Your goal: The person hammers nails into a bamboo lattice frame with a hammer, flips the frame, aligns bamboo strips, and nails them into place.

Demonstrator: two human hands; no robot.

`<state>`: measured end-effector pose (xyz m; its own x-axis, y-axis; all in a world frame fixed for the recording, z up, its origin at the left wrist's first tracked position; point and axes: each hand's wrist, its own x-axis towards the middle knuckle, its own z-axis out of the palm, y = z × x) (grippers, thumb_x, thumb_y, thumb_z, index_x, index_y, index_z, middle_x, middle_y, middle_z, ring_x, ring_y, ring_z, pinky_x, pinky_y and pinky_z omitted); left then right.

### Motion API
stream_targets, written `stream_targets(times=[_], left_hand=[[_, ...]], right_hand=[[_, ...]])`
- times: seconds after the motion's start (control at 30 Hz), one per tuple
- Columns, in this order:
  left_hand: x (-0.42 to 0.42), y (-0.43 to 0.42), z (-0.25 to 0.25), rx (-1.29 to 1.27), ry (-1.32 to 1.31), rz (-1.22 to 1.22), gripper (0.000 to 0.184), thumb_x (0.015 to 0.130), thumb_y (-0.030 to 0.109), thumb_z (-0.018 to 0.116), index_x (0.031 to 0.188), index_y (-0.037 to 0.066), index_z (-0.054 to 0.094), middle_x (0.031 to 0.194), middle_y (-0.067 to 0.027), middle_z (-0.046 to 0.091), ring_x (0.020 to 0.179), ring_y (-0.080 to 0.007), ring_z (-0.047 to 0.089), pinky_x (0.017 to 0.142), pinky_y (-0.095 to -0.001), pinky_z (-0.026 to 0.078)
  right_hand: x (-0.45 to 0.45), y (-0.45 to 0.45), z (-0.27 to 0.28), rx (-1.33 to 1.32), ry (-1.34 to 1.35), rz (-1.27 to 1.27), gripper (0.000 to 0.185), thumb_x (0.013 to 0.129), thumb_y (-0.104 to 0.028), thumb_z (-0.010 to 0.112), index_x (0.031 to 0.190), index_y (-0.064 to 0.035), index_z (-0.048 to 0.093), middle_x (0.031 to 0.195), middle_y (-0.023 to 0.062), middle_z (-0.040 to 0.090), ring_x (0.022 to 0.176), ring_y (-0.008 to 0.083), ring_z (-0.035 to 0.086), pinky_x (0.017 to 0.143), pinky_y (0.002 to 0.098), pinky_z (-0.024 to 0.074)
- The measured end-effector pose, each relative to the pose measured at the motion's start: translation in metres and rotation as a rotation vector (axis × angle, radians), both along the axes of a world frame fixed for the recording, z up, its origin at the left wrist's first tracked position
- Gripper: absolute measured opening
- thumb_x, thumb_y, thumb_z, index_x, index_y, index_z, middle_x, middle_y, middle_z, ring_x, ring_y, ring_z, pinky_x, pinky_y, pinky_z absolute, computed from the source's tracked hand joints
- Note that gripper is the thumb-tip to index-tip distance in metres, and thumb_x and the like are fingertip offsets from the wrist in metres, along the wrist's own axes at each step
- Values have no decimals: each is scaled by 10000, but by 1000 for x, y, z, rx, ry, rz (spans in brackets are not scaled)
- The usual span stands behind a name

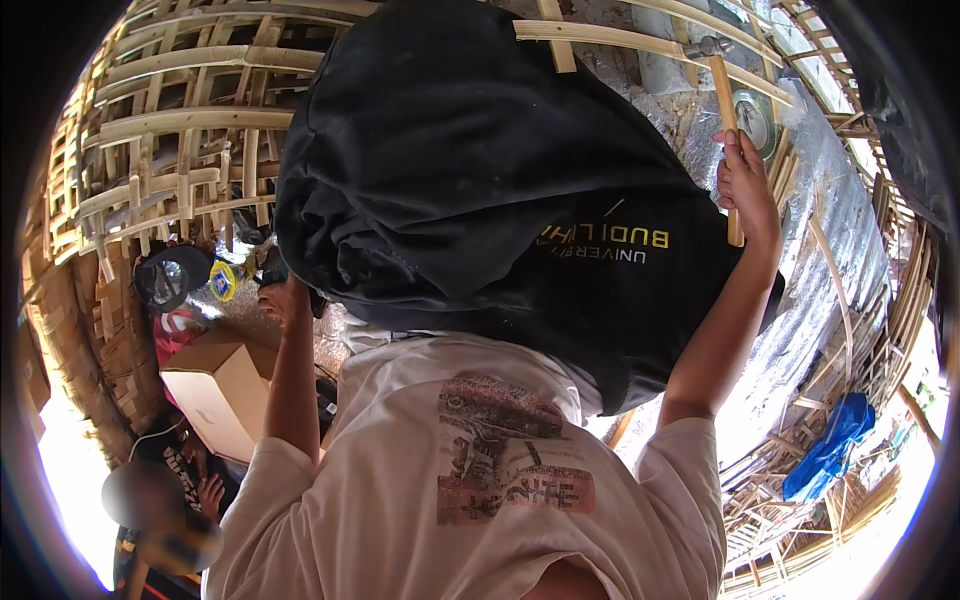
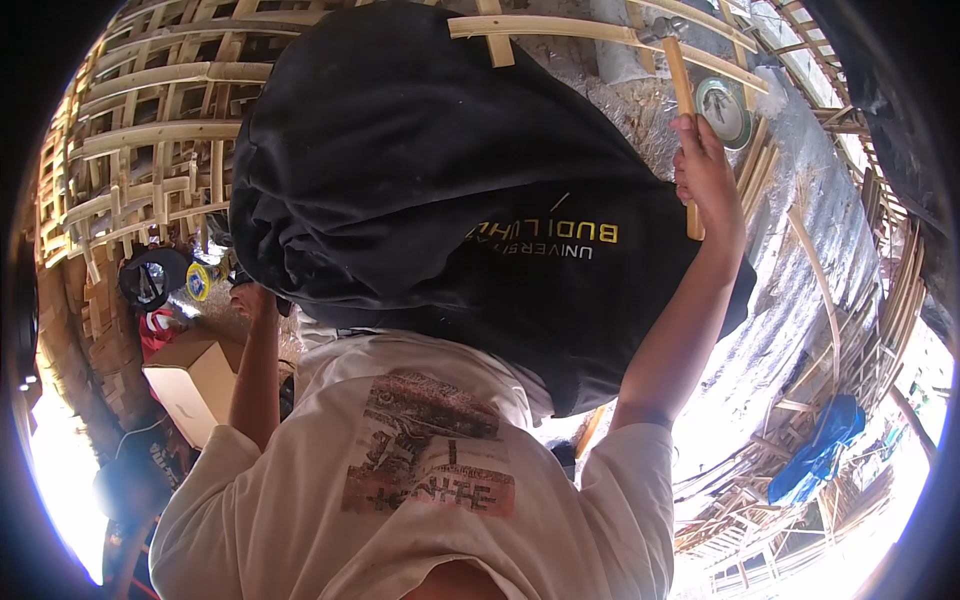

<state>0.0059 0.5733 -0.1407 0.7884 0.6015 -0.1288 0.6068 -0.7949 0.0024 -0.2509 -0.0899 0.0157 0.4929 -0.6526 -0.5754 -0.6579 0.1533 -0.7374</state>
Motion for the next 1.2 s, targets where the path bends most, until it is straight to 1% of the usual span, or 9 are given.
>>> stream_targets(times=[0.07,0.17,0.4,0.77,0.87,0.97,1.07,1.13,1.2], left_hand=[[3,-3,1,-1,3,13,1264,606,816,759,1370,-93,324,1402,-249,378,1358,-456,381,1070,-618,377],[11,1,-4,6,-6,27,1024,708,660,780,1310,-63,375,1382,-277,405,1330,-452,395,1107,-537,342],[15,-2,7,39,187,-60,1004,770,635,751,1377,-55,347,1359,-254,414,1348,-433,357,1095,-529,344],[28,-4,25,75,164,-211,821,860,527,713,1349,-38,372,1303,-229,425,1248,-389,396,1028,-497,370],[35,-3,45,162,60,-347,771,885,498,702,1341,-34,379,1288,-222,428,1221,-377,407,1010,-489,377],[38,-23,79,217,-202,-552,721,910,468,692,1334,-29,386,1272,-215,431,1194,-365,418,992,-480,384],[31,-80,125,47,-504,-809,672,935,439,681,1326,-25,393,1257,-208,434,1167,-353,428,974,-472,391],[18,-125,157,-180,-606,-931,550,975,318,661,1319,-20,396,1231,-168,439,1075,-305,447,919,-456,398],[6,-163,178,-342,-642,-1004,537,973,280,671,1329,-24,409,1176,-139,465,981,-235,466,853,-376,417]], right_hand=[[0,1,2,-3,-1,7,329,1063,-436,480,1147,-131,573,644,-68,340,486,22,309,437,212,290],[1,2,3,-9,-5,15,339,1065,-441,477,1153,-128,572,645,-66,342,487,23,312,438,212,292],[-1,1,3,-9,-8,36,363,1064,-454,472,1166,-120,572,648,-65,350,491,22,319,440,212,297],[1,1,3,-19,15,36,359,1050,-455,502,1171,-124,570,660,-55,369,505,31,340,451,219,314],[-1,0,3,-18,17,29,347,1045,-450,512,1171,-132,572,663,-52,388,507,36,353,458,224,333],[-2,1,1,-68,38,28,341,1048,-454,505,1177,-146,575,651,-54,391,508,40,362,457,227,342],[0,3,3,-93,54,32,330,1052,-460,511,1211,-180,580,672,-63,368,510,24,316,450,213,302],[-1,-1,-1,-123,64,61,379,1047,-465,494,1211,-132,569,632,-29,427,494,67,410,457,259,379],[-3,-4,-4,-163,64,88,416,1048,-466,468,1213,-96,559,618,21,498,492,119,504,464,307,438]])
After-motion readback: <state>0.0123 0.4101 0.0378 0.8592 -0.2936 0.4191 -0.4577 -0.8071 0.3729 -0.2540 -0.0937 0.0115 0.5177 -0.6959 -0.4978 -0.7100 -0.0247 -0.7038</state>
